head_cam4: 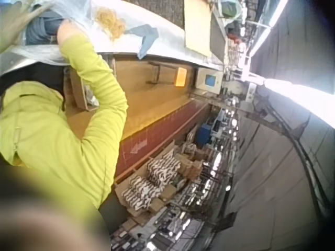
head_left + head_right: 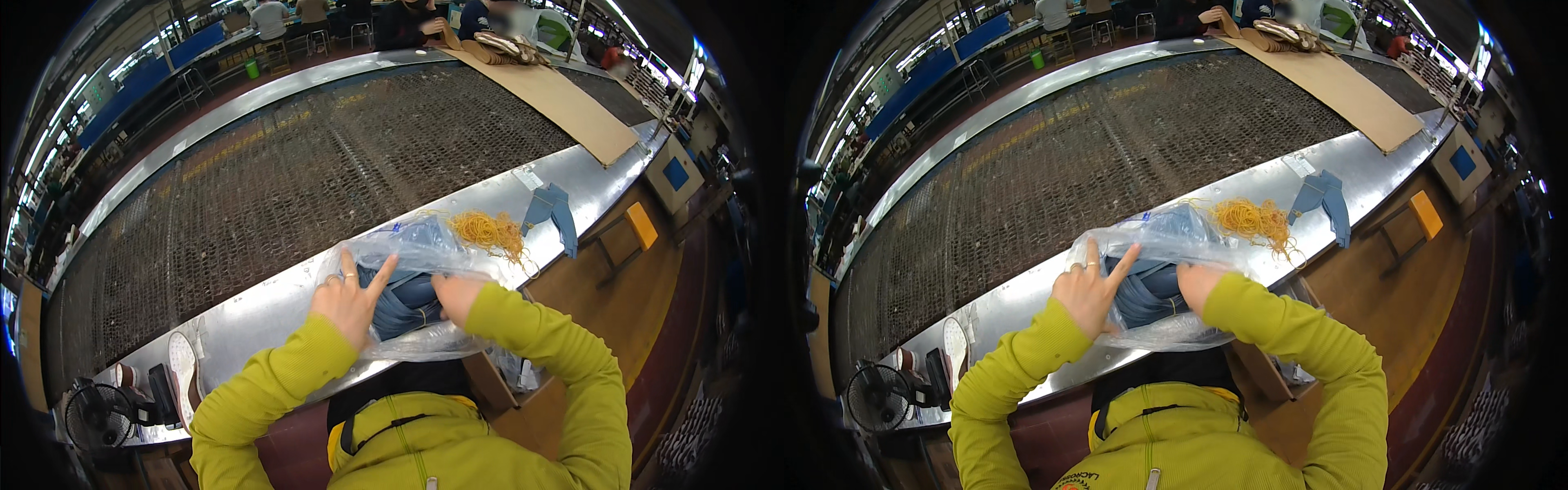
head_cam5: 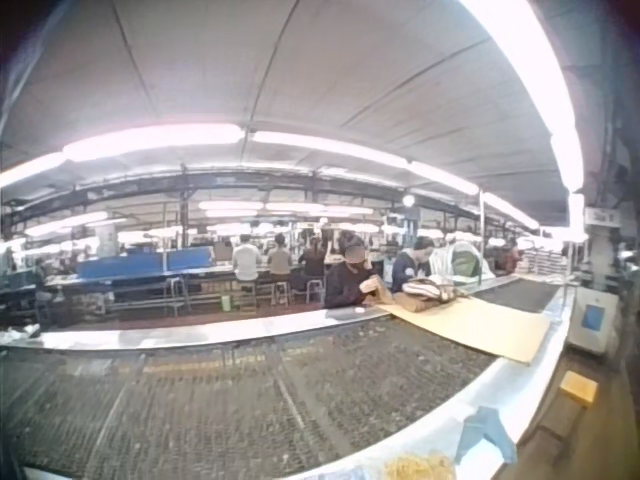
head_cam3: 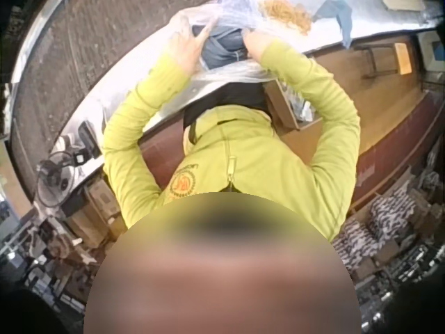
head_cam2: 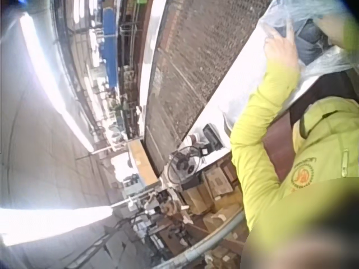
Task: The person unpacks blue fabric pieces from a plastic bag, lays them on a metal table, and folds each piece in half. The person then picks up a white paper label and folds it. The folded fabric pieces remain stacked on the table.
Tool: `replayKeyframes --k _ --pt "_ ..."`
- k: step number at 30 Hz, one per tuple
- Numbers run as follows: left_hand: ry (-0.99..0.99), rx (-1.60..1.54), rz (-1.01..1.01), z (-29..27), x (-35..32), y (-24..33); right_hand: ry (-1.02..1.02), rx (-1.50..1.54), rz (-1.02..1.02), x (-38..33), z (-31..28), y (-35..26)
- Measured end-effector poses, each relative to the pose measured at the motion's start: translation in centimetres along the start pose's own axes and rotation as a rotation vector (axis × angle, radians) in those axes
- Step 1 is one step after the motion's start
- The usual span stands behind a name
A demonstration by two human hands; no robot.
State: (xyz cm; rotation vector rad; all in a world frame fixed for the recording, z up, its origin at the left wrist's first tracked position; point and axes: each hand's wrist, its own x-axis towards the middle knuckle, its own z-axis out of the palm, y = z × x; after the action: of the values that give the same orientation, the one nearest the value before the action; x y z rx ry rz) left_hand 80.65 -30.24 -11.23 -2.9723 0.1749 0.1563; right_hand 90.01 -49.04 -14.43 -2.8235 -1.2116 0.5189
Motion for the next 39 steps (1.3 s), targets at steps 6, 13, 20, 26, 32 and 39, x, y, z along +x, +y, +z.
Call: replayKeyframes --k 6,13,20,26,32,39 --pt "0.064 -0.934 0.225 2.3 6.2 -0.9 0.384 0.24 -0.086 4.3 -1.8 3.3" --pt "0.027 -0.848 0.188 5.0 10.7 -2.2 0.335 0.266 -0.206 5.5 -0.4 6.8" --pt "-0.129 -0.921 0.176 6.9 13.6 -2.5 0.333 0.849 -0.099 7.7 2.3 7.6" --pt "0.085 -0.92 0.118 5.3 14.2 -3.6 0.444 0.756 -0.073 7.8 3.0 6.6" --pt "0.131 -1.164 0.315 1.1 11.9 -6.1 0.477 0.639 -0.359 6.4 -0.9 5.0" --pt "-0.219 -2.299 0.548 2.3 7.1 -9.4 0.675 0.693 -0.735 4.8 -8.5 2.2"
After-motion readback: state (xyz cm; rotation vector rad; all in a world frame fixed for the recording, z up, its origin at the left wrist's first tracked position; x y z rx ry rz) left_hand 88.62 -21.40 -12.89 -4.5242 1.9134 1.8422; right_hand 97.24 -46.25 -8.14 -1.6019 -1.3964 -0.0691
